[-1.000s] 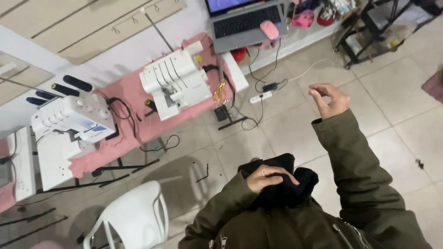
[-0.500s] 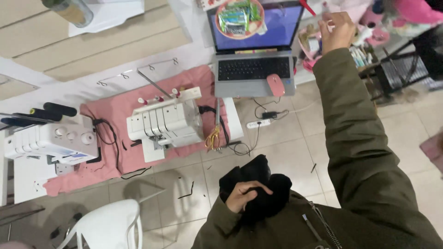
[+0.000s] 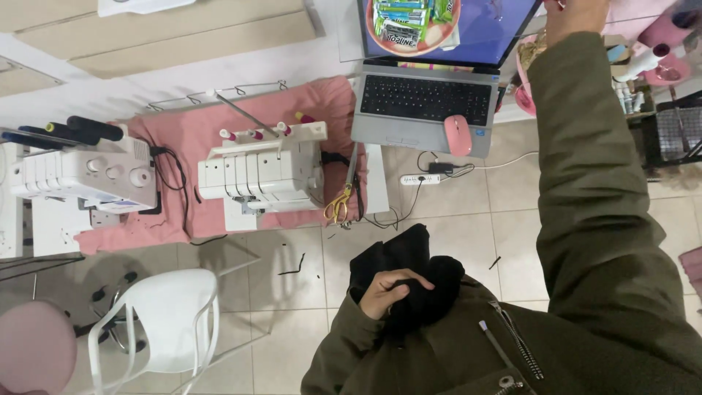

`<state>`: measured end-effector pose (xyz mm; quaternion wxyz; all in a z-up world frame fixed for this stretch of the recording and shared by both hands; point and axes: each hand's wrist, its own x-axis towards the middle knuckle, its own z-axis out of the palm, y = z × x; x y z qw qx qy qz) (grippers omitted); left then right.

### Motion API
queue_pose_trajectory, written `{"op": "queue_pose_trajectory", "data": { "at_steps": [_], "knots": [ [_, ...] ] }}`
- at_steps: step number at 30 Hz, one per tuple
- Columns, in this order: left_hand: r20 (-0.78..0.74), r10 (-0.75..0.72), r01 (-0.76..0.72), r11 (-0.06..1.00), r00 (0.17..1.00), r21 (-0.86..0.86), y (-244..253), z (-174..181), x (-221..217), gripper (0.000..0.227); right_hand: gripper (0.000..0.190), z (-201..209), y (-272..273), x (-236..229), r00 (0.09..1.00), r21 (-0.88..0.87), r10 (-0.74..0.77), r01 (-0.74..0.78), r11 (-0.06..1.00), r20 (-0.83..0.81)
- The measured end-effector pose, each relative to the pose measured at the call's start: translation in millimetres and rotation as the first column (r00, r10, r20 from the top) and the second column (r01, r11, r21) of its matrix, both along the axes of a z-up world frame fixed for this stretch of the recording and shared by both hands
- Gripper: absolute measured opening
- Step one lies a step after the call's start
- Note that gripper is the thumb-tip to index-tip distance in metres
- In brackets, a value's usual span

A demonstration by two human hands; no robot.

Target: Inspecting the seams and folding several pairs of black fabric leggings in a workshop environment.

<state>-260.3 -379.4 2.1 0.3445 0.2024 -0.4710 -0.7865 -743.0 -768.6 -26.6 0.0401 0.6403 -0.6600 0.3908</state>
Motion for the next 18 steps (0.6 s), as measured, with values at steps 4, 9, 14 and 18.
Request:
{"op": "queue_pose_trajectory", "data": {
  "at_steps": [4, 9, 14, 18],
  "knots": [
    [0.009, 0.018, -0.018, 1.000, 1.000, 0.015, 5.3, 3.6, -0.6, 0.039, 0.009, 20.6, 20.6, 18.9, 0.995, -0.071, -0.021, 0.014, 0.997, -0.095],
    [-0.014, 0.094, -0.093, 0.993, 0.995, 0.071, 16.6, 8.1, 12.3, 0.027, 0.011, 105.0, 118.0, 85.6, 0.938, -0.369, -0.104, -0.028, 0.929, -0.332],
    [0.072, 0.130, -0.115, 0.976, 0.989, -0.184, 16.5, 48.4, 34.8, 0.020, 0.015, 115.0, 280.1, 123.7, 0.733, -0.309, 0.354, -0.203, 0.929, 0.581],
    [0.145, 0.163, -0.096, 0.918, 0.976, -0.386, 43.3, 60.2, 59.2, 0.017, 0.019, 80.1, 429.4, 168.6, 0.291, -0.484, 0.505, -0.147, 0.863, 0.812]
  ]
}}
